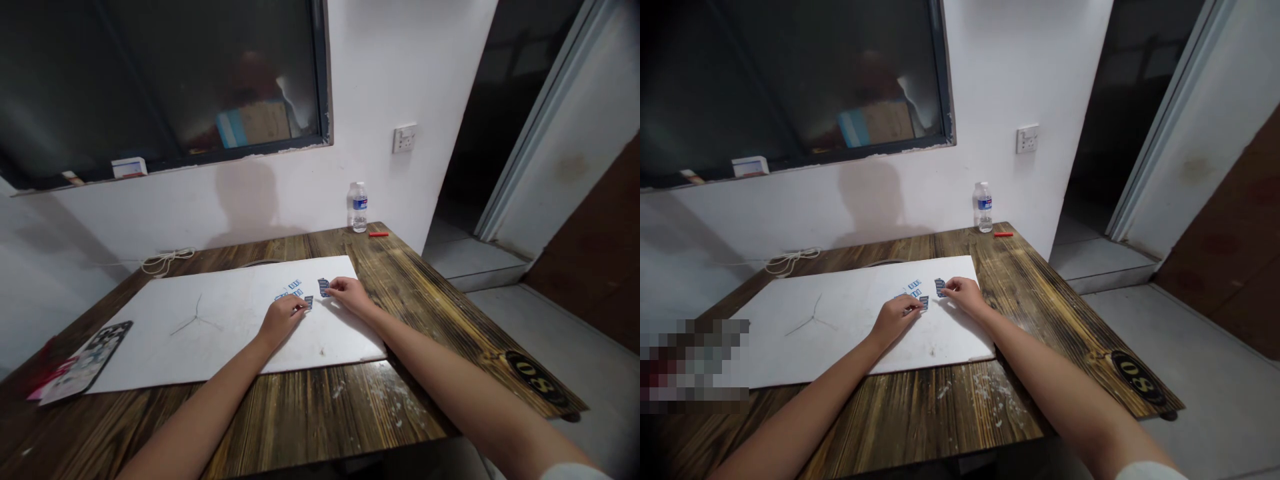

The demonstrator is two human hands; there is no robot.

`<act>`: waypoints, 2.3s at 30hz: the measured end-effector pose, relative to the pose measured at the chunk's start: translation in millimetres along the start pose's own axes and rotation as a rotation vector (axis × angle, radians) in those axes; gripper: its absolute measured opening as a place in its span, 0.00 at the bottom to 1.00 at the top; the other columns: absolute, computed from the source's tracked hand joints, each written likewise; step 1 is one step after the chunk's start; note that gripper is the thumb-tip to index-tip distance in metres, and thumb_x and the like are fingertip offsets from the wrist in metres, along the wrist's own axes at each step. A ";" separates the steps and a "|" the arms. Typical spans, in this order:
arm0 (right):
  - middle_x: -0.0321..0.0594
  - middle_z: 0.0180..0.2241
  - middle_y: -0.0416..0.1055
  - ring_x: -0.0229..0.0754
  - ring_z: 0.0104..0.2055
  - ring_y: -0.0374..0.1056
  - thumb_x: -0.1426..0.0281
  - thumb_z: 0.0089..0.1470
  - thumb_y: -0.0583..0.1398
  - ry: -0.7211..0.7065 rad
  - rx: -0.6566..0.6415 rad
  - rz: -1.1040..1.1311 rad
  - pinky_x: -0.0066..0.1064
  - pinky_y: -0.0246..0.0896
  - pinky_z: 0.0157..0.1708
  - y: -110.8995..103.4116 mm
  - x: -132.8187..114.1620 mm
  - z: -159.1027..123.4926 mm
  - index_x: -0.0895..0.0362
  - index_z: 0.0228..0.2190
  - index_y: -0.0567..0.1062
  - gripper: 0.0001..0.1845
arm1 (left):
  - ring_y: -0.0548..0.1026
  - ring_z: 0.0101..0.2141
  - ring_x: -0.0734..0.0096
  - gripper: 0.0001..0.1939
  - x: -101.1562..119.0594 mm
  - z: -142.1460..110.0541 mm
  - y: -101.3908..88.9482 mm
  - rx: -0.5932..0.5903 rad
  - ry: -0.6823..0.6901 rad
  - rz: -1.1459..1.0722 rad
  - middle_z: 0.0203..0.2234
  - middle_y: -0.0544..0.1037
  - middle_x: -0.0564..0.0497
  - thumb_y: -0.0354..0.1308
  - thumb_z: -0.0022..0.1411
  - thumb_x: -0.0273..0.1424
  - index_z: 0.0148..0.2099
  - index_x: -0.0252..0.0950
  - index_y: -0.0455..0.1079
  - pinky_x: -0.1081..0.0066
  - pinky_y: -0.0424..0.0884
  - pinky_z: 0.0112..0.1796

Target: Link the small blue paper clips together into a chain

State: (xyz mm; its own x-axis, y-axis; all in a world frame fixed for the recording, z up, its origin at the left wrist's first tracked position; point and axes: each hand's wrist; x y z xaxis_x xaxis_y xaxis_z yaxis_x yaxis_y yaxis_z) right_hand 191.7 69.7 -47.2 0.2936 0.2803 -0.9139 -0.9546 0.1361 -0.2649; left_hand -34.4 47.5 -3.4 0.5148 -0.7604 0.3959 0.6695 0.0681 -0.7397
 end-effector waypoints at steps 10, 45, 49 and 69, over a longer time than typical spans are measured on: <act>0.36 0.23 0.73 0.36 0.25 0.64 0.61 0.43 0.64 0.002 -0.011 -0.029 0.26 0.54 0.25 0.0 -0.6 -0.3 0.57 0.24 0.76 0.11 | 0.75 0.28 0.71 0.16 -13.4 1.4 4.7 0.148 -0.322 -0.213 0.28 0.79 0.52 0.62 0.53 0.31 0.46 0.37 0.74 0.71 0.73 0.32; 0.35 0.24 0.72 0.36 0.26 0.63 0.58 0.46 0.63 -0.087 -0.140 0.022 0.26 0.55 0.26 8.5 -22.3 -14.8 0.56 0.27 0.76 0.13 | 0.74 0.27 0.70 0.09 -7.6 1.8 1.3 0.097 -0.260 -0.254 0.26 0.79 0.50 0.62 0.54 0.36 0.31 0.35 0.76 0.72 0.70 0.30; 0.34 0.23 0.72 0.35 0.25 0.61 0.59 0.46 0.64 -0.103 -0.178 0.040 0.26 0.54 0.26 10.8 -24.6 -17.0 0.57 0.26 0.77 0.13 | 0.73 0.25 0.71 0.08 -10.9 1.3 3.2 0.115 -0.303 -0.265 0.24 0.78 0.51 0.63 0.53 0.35 0.30 0.35 0.75 0.74 0.69 0.28; 0.33 0.22 0.70 0.34 0.24 0.59 0.60 0.48 0.64 -0.159 -0.268 -0.026 0.26 0.51 0.25 13.7 -32.9 -24.6 0.56 0.27 0.78 0.12 | 0.71 0.23 0.73 0.11 -1.8 2.0 -0.9 0.080 -0.309 -0.235 0.21 0.76 0.52 0.64 0.52 0.36 0.24 0.35 0.72 0.74 0.65 0.27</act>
State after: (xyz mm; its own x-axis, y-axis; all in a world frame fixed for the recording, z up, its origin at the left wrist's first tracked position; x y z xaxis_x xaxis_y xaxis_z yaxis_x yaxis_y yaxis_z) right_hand 167.7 38.9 -28.4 0.3026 0.4276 -0.8518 -0.9195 -0.1044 -0.3790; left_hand -34.8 50.1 -2.4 0.4714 -0.5320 0.7034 0.8217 -0.0248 -0.5694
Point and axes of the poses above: each hand's wrist, its own z-axis towards the middle knuckle, its own y-axis out of the palm, x = y × z
